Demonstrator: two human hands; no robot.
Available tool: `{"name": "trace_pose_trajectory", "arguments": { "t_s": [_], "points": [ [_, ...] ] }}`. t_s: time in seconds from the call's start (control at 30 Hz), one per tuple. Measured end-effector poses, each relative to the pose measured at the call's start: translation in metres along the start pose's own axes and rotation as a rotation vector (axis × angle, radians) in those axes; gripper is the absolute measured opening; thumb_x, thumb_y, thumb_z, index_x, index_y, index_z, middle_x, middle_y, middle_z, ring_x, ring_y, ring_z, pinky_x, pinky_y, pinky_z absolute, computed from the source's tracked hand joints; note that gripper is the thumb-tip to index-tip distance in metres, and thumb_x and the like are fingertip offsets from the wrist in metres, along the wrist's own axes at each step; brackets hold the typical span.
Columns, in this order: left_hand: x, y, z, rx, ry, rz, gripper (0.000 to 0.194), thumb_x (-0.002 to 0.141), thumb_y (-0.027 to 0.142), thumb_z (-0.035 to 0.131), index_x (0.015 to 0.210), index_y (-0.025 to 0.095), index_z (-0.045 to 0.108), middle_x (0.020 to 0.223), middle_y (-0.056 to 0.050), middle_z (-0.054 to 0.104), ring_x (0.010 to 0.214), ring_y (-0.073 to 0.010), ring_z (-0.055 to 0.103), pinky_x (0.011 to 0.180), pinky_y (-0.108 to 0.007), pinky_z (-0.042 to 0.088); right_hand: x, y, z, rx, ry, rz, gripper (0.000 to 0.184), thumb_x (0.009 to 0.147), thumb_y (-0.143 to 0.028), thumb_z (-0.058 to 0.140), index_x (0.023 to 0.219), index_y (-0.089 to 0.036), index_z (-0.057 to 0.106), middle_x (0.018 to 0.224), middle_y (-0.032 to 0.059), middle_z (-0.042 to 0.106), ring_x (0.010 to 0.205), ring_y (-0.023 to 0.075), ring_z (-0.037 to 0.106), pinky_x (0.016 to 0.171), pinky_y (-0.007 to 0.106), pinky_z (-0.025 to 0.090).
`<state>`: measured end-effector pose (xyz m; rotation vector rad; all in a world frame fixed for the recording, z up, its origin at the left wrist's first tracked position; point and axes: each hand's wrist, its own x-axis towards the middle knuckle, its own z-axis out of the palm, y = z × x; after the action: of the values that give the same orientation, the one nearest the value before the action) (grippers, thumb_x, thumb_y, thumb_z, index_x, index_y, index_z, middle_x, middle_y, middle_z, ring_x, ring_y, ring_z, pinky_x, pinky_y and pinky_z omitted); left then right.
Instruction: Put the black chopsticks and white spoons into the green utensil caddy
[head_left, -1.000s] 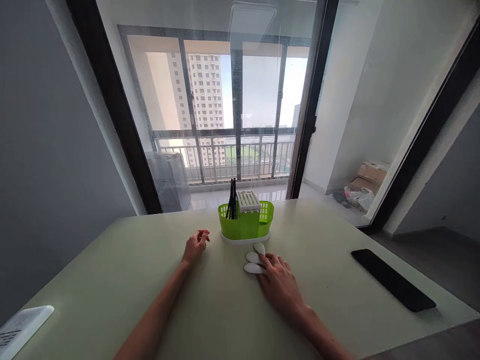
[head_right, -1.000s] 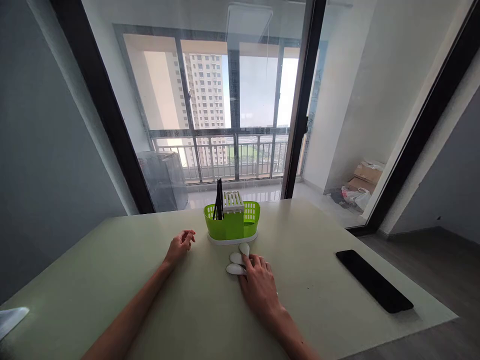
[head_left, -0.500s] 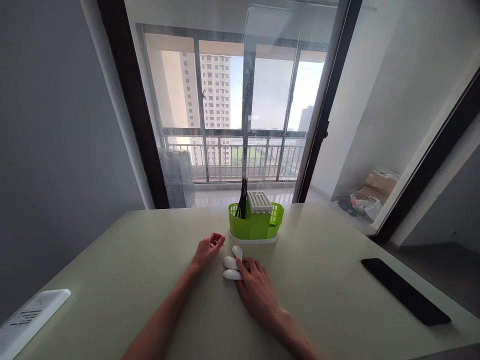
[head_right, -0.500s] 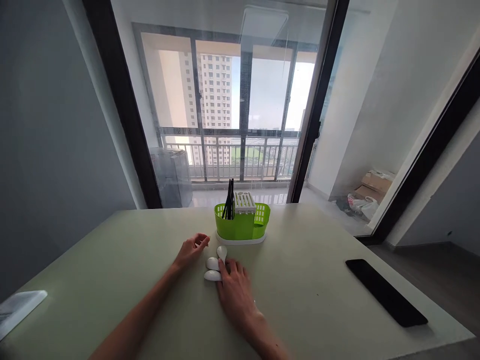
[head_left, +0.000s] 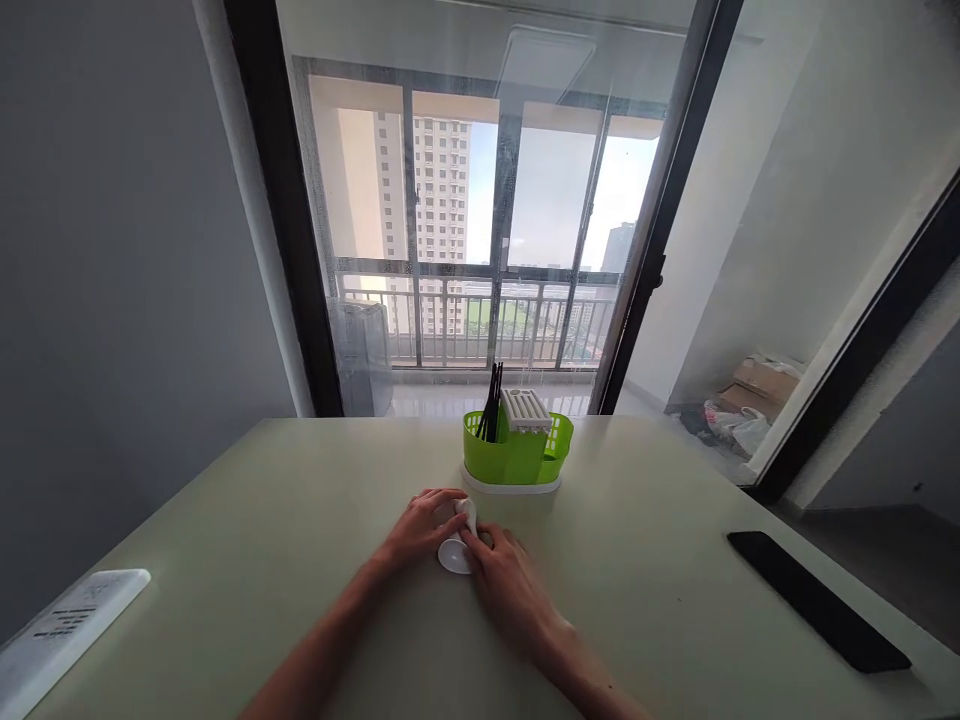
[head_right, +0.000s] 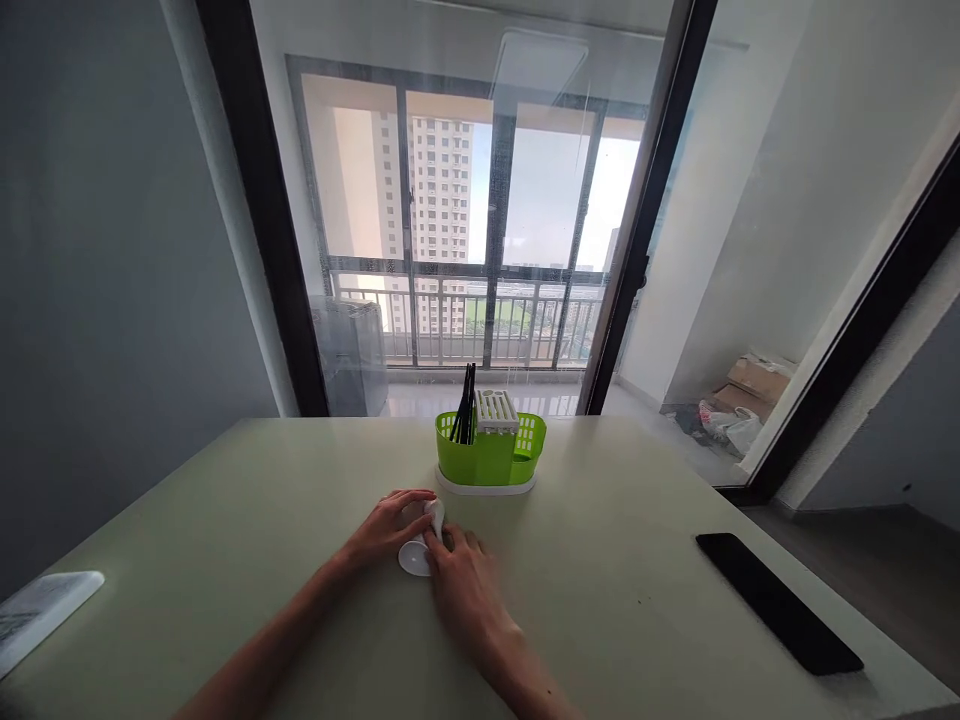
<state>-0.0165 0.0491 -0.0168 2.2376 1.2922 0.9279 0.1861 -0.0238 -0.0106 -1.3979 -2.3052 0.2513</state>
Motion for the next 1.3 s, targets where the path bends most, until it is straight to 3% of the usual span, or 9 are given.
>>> {"name": "trace_pose_trajectory", "arguments": {
  "t_s": [0.17, 0.47, 0.77, 1.03, 1.3],
  "points": [
    [0.000, -0.012, 0.007, 0.115, -0.052, 0.065, 0.038, 0.100, 0.048, 0.051, 0.132, 0.036, 0.069, 0.142, 0.000, 0.064, 0.135, -0.0268, 0.055, 0.117, -0.045, 0.038, -0.004, -0.005, -0.004, 0.038, 0.008, 0.008, 0.049, 0.100, -0.019, 0.045, 0.145, -0.035, 0.056, 0.132, 0.0100, 0.065, 0.112, 0.0251, 0.065, 0.093, 0.035, 0.052],
    [-0.002, -0.012, 0.010, 0.158, -0.061, 0.054, 0.039, 0.102, 0.045, 0.046, 0.133, 0.036, 0.068, 0.141, 0.002, 0.065, 0.138, -0.0257, 0.053, 0.118, -0.044, 0.038, -0.011, -0.002, -0.002, 0.073, 0.088, 0.041, 0.042, 0.101, -0.020, 0.049, 0.131, -0.043, 0.067, 0.128, 0.0055, 0.067, 0.097, 0.0205, 0.071, 0.080, 0.029, 0.052],
    [-0.003, -0.013, 0.010, 0.138, -0.043, 0.069, 0.037, 0.102, 0.043, 0.049, 0.133, 0.035, 0.069, 0.139, 0.001, 0.066, 0.137, -0.0252, 0.054, 0.119, -0.044, 0.038, -0.017, -0.002, 0.003, 0.116, 0.156, 0.080, 0.021, 0.099, -0.019, 0.050, 0.107, -0.024, 0.068, 0.114, 0.0048, 0.070, 0.090, 0.0191, 0.070, 0.076, 0.027, 0.048],
    [-0.002, -0.014, 0.013, 0.145, -0.023, 0.076, 0.037, 0.102, 0.043, 0.048, 0.130, 0.035, 0.070, 0.137, 0.000, 0.068, 0.135, -0.0249, 0.056, 0.117, -0.043, 0.040, -0.019, -0.004, -0.004, 0.149, 0.134, 0.054, 0.019, 0.100, -0.022, 0.051, 0.094, -0.023, 0.068, 0.114, 0.0055, 0.070, 0.095, 0.0207, 0.069, 0.085, 0.029, 0.049],
    [-0.004, -0.009, 0.010, 0.180, -0.030, 0.089, 0.038, 0.103, 0.044, 0.046, 0.133, 0.036, 0.068, 0.139, 0.001, 0.066, 0.136, -0.0242, 0.056, 0.116, -0.041, 0.041, -0.025, -0.008, -0.011, 0.115, 0.136, 0.039, 0.019, 0.101, -0.023, 0.052, 0.094, -0.023, 0.070, 0.117, 0.0074, 0.070, 0.100, 0.0236, 0.069, 0.089, 0.033, 0.051]
  ]
}}
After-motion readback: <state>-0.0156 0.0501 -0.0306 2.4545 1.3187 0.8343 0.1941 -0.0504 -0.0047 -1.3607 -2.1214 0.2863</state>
